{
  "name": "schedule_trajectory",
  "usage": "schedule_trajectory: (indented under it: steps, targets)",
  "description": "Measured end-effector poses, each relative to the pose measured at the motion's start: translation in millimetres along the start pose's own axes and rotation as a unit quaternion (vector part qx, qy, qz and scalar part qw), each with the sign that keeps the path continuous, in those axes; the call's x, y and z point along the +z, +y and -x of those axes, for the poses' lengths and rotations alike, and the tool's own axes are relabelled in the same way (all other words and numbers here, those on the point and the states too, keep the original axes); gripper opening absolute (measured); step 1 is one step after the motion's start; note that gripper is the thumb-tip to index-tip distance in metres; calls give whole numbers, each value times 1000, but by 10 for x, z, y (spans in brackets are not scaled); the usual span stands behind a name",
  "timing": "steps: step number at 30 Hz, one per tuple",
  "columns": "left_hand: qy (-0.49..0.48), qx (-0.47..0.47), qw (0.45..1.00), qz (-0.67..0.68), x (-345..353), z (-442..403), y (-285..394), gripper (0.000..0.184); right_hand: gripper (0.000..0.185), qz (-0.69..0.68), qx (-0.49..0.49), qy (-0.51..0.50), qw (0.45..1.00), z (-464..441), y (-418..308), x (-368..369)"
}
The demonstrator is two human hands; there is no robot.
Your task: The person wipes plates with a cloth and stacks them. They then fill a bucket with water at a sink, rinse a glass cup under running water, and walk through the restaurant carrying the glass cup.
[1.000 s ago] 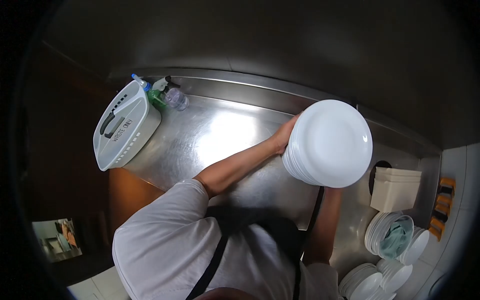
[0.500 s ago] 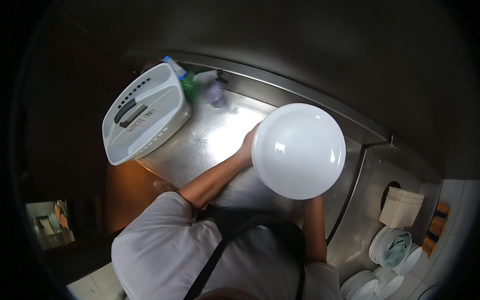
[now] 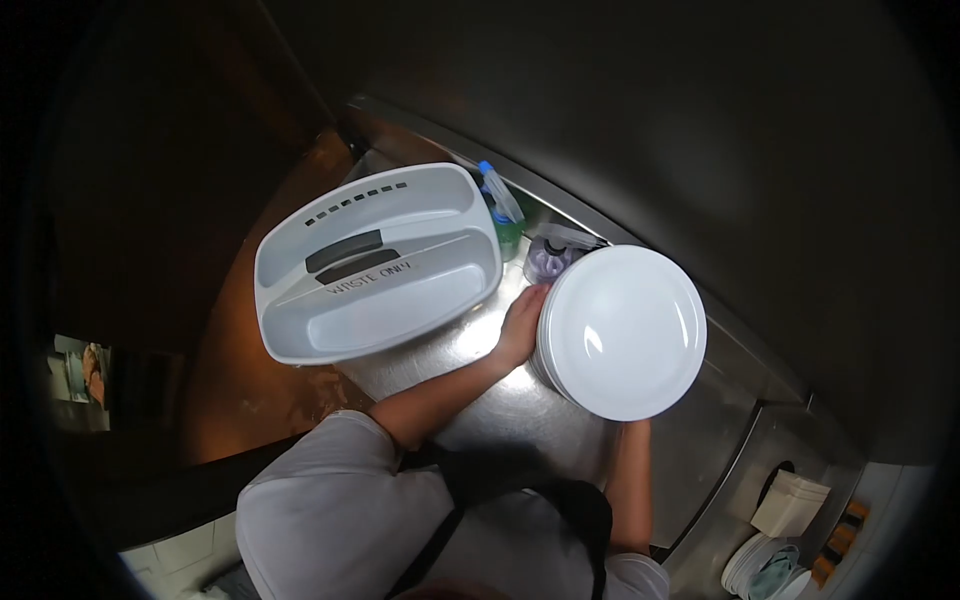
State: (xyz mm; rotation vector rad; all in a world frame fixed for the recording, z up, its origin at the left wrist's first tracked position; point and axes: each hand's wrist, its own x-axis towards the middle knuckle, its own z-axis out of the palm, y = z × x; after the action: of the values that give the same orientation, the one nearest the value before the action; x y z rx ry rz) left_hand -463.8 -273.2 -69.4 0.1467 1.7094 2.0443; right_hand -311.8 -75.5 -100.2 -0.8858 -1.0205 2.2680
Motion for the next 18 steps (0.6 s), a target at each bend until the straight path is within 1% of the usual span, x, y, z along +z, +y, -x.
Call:
schedule_trajectory:
  steps: [1,4,5,8,10,11,12,14,15,16,18]
  targets:
    - [10,-4,1000,-19,-44,27,18,47,51,5,2,1,1000,-4,32,37]
    - [64,114,991,-22,-84,200,-120,44,51,14,9,2,1000,-14,109,131]
    - [61,77,995,-4,-97,299,-35,45,51,18,11,3,1000,-9,135,140]
    - [93,81,987,-104,-174,710,149,45,50,22,20,6,1000,7,196,163]
    - [-13,112,985,-130,-386,1159,576,48,50,26,24,4,999,8,208,163]
    - [-47,227,953,-194,-572,1272,616,49,50,26,28,2,999,16,220,156]
    - [-82,336,903,-256,-789,1376,671,51,50,25,31,2,999,13,235,157]
    - [-34,439,794,-418,-1336,1358,1219,53,49,27,37,1,999,24,256,141]
    - [27,365,791,-490,-1405,1301,1632,48,49,26,39,0,999,33,268,136]
    - [86,288,776,-554,-1451,1280,1905,43,49,26,39,-1,999,42,258,126]
    - [95,220,739,-629,-1622,1372,1873,36,49,26,41,-7,999,33,267,143]
